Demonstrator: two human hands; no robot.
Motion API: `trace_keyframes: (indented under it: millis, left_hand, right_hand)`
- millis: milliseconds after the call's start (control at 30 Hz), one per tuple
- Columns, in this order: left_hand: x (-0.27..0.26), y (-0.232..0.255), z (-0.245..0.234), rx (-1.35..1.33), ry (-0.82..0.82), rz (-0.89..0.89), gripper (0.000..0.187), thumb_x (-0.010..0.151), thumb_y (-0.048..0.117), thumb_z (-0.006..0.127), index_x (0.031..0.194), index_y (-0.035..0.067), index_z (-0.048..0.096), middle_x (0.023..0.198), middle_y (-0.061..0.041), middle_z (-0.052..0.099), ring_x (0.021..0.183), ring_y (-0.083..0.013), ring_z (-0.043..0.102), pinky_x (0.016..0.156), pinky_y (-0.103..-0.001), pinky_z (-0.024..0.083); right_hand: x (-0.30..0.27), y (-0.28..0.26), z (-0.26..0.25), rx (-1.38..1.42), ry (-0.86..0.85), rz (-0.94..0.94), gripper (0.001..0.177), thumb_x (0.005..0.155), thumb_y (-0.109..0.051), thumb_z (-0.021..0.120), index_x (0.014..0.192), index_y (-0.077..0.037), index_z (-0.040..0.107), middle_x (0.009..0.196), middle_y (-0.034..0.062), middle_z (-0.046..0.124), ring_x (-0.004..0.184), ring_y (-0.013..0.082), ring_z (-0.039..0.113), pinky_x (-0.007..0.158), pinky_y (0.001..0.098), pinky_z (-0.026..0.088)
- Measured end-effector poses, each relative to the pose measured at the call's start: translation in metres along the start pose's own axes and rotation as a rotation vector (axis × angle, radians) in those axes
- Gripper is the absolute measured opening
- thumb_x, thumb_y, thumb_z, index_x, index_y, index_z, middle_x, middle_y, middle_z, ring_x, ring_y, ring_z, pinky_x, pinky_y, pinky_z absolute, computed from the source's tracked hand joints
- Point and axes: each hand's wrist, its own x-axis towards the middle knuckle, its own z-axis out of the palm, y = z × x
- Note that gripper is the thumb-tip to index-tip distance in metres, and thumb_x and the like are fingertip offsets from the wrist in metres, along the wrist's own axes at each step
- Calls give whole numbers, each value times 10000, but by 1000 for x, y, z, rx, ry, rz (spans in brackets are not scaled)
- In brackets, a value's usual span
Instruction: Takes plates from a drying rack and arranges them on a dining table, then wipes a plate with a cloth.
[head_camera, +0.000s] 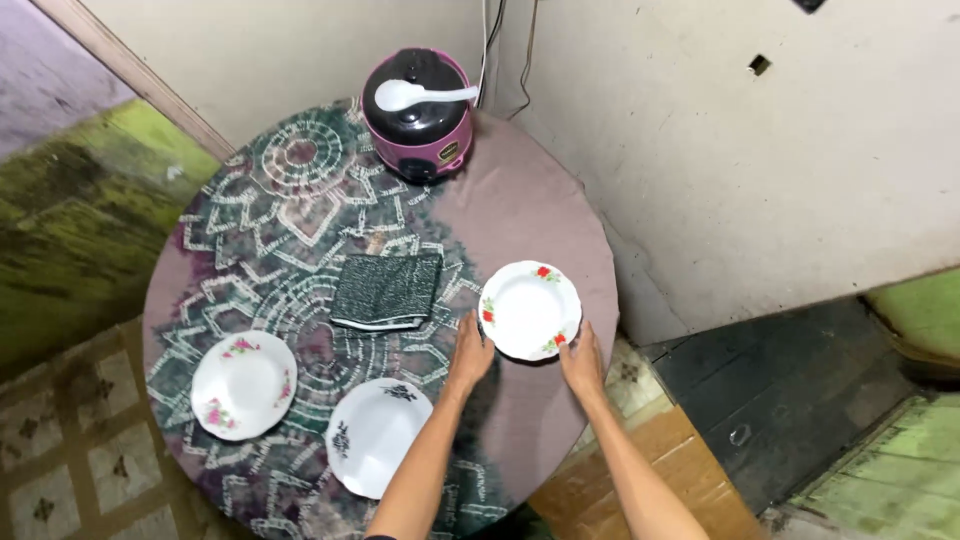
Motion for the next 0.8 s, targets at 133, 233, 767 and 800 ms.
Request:
trace_keyframes:
  millis: [133, 233, 767, 800]
  left_hand:
    - [7, -1, 10, -77, 10, -159, 728, 877, 140, 601, 1514, -79, 324, 1514, -322, 426, 1433, -432, 399, 1190, -442, 324]
    - [8, 28, 6, -208, -37, -325, 712, 847, 115, 573, 1519, 0, 366, 1441, -272, 539, 1369, -403, 501, 1143, -434, 384]
    - [-77, -41, -64, 74, 70, -282, 695, 887, 238, 709, 1475, 4, 424, 1523, -254, 448, 1441, -396, 393, 1181, -461, 330]
    - [-97, -54, -90, 155, 162, -292, 643, 869, 227, 711, 1440, 27, 493, 1514, -222, 496, 1440, -380, 421, 1196, -456, 339]
  right_hand:
    - [22, 14, 14, 274, -132, 259, 785, 868, -163, 679, 1526, 41, 303, 1463, 248, 502, 1267, 358, 613, 1058, 420, 478]
    - [33, 29, 13, 178, -106, 94, 691, 898, -114, 711, 1493, 37, 394, 1400, 262, 584, 1287, 380, 594, 1074, 433, 458]
    - [-30, -84, -32, 55, -120, -150, 461, 885, -120, 659, 1333, -38, 585, 1264, 235, 592, 1183, 406, 575, 1016, 461, 467]
    - [-41, -97, -20, 80, -158, -246, 427, 858, -94, 658, 1278, -28, 611, 1235, 241, 603, 1165, 411, 580, 1005, 470, 469]
